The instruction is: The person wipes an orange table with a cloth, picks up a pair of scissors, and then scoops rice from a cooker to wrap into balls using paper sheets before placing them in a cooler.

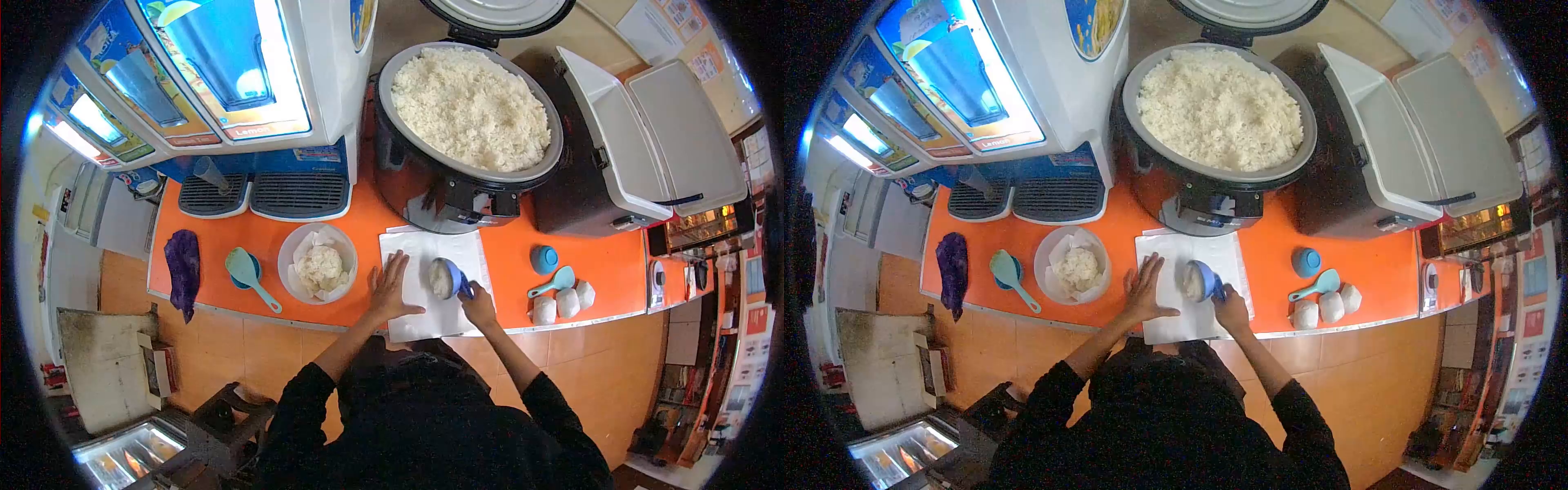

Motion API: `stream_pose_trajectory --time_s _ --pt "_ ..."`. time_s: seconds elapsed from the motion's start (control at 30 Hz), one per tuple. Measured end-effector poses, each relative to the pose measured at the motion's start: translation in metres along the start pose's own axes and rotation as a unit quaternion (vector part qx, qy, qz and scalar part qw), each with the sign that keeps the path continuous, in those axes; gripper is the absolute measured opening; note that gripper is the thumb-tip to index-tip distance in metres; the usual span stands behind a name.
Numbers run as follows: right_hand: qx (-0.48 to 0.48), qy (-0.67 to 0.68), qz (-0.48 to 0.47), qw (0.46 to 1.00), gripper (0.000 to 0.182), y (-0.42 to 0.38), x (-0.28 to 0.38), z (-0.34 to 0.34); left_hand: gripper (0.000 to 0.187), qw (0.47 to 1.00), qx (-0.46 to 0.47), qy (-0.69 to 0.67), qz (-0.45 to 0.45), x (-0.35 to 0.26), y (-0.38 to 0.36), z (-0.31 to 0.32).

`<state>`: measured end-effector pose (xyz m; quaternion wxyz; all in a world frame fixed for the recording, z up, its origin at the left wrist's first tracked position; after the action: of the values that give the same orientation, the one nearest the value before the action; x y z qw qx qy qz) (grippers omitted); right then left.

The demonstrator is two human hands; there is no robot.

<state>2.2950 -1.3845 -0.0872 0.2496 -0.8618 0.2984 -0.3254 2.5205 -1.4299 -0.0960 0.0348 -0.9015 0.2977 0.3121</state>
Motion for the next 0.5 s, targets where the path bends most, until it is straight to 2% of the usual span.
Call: stream_pose_trajectory --time_s 0.03,0.07,0.1,0.17,0.2,0.23,0.3,0.43,0.5 --pt "-0.159 -0.145 -0.086 0.973 0.036 -0.027 0.033 -0.014 0.138 1.000 0.005 0.012 -0.002 -0.001 -0.001 0.001" --pt "-0.240 -0.135 -0.128 0.953 0.047 -0.050 0.053 -0.020 0.138 1.000 0.013 0.009 0.001 -0.003 -0.002 0.000" --pt "-0.274 -0.173 -0.147 0.935 0.062 -0.055 0.060 -0.010 0.139 1.000 0.021 0.011 -0.011 -0.003 0.000 -0.002" --pt "-0.360 -0.229 -0.273 0.862 0.076 -0.078 0.070 0.014 0.139 0.999 0.034 0.010 -0.022 -0.003 0.001 0.000" --pt "-0.366 -0.248 -0.297 0.846 0.086 -0.086 0.066 0.029 0.140 0.999 0.018 -0.018 -0.027 0.000 0.002 0.000" --pt "-0.359 -0.214 -0.279 0.864 0.083 -0.086 0.057 0.036 0.142 0.998 0.000 -0.045 -0.033 0.004 0.002 -0.001" --pt "-0.315 -0.147 -0.227 0.910 0.069 -0.088 0.060 0.027 0.141 0.998 0.003 -0.038 -0.040 0.004 0.005 -0.001" --pt "-0.281 -0.087 -0.209 0.933 0.056 -0.069 0.083 0.029 0.140 0.999 0.015 -0.007 -0.046 0.003 0.005 0.000" --pt "-0.176 -0.040 -0.141 0.974 0.054 -0.053 0.076 0.039 0.136 0.998 0.040 -0.009 -0.049 0.008 0.011 -0.003"
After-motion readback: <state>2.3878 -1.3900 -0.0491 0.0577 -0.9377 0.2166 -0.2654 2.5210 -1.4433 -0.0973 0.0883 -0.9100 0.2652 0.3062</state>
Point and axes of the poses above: each hand's wrist, its own y-axis towards the middle knuckle, its own z-axis out of the palm, x = y × z, the point moved 9 cm from there along y, towards the middle knuckle, and after that the axes turned 12 degrees about z, right-handed, at the moved point
